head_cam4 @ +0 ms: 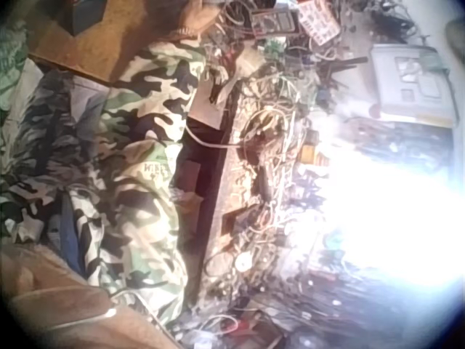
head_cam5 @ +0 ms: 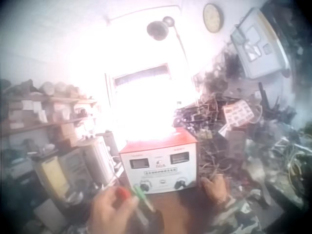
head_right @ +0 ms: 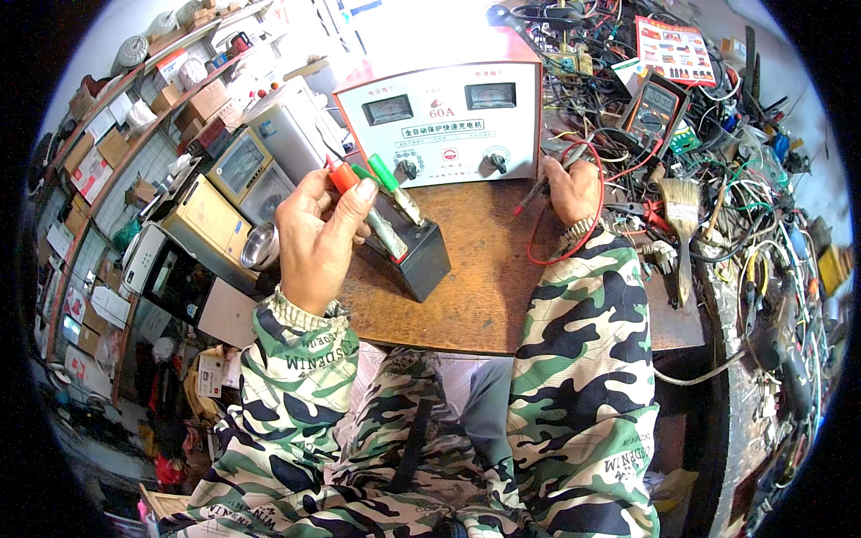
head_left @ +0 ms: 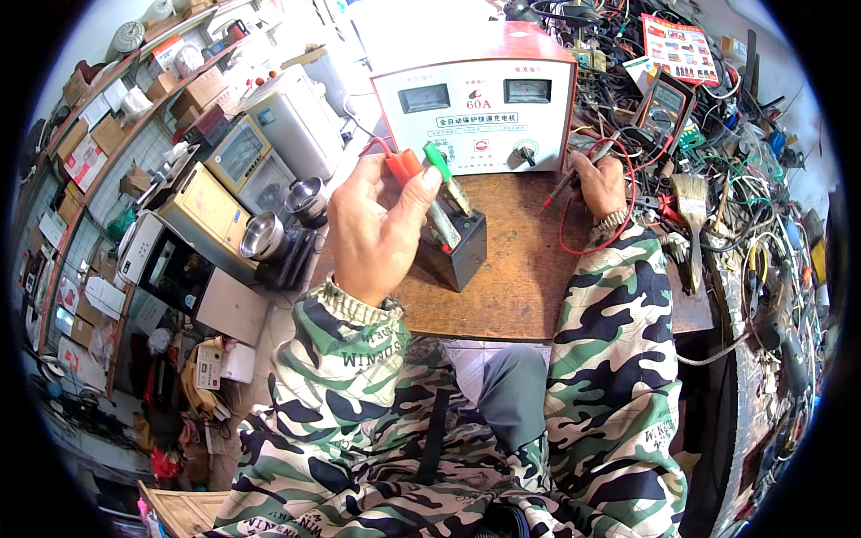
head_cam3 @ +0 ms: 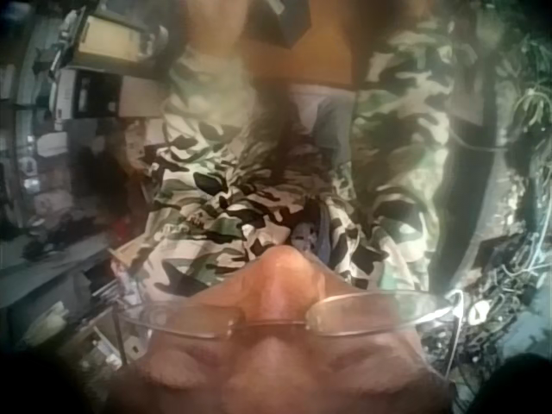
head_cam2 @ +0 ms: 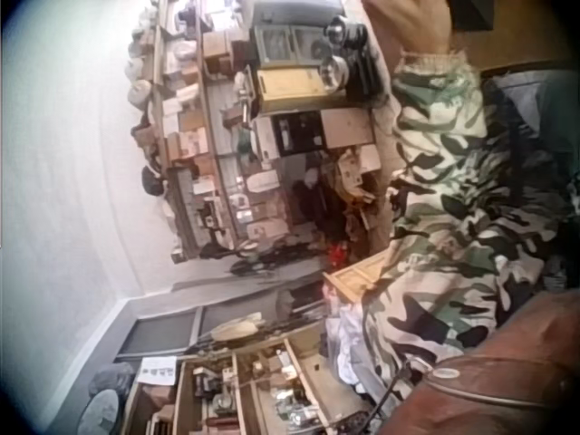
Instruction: The person connects a battery to a charger using alligator clips, then uses a multimeter to measure voltage at the battery terminals. They adjust the charger settings and continue testing the battery.
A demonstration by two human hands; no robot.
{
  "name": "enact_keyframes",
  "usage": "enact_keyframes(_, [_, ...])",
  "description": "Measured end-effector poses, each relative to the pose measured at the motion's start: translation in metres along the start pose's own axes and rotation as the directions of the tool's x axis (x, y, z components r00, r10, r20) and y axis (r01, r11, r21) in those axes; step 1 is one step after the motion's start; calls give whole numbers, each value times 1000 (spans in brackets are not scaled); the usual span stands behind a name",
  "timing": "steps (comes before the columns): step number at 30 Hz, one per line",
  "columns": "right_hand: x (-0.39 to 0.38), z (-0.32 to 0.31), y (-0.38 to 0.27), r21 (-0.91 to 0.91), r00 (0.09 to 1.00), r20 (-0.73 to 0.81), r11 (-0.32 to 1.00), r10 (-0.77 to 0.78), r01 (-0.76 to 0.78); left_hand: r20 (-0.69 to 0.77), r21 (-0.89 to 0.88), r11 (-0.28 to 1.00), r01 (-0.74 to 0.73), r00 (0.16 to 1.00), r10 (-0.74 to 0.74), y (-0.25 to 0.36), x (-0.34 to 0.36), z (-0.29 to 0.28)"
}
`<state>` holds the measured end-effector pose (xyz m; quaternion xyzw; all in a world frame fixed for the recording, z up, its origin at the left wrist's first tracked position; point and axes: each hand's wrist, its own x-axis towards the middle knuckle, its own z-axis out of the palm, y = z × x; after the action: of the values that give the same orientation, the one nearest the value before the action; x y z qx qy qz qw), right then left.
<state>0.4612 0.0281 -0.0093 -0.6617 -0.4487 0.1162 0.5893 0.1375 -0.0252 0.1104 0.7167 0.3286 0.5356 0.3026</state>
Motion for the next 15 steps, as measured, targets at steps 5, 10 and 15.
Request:
enact_keyframes(5, [0, 3, 3, 29, 993, -35, 993, -114, 115, 21, -81, 982, 169, 986, -168, -7, -3, -11])
enact_keyframes(10, [-3, -9, -3, 67, 998, -28, 996, -57, 59, 80, -115, 976, 185, 981, -177, -3, -1, -9])
enact_keyframes(15, [-4, 24, -1, 107, 998, 34, 993, -57, 53, -29, -100, 983, 156, 987, -160, -9, -17, -41])
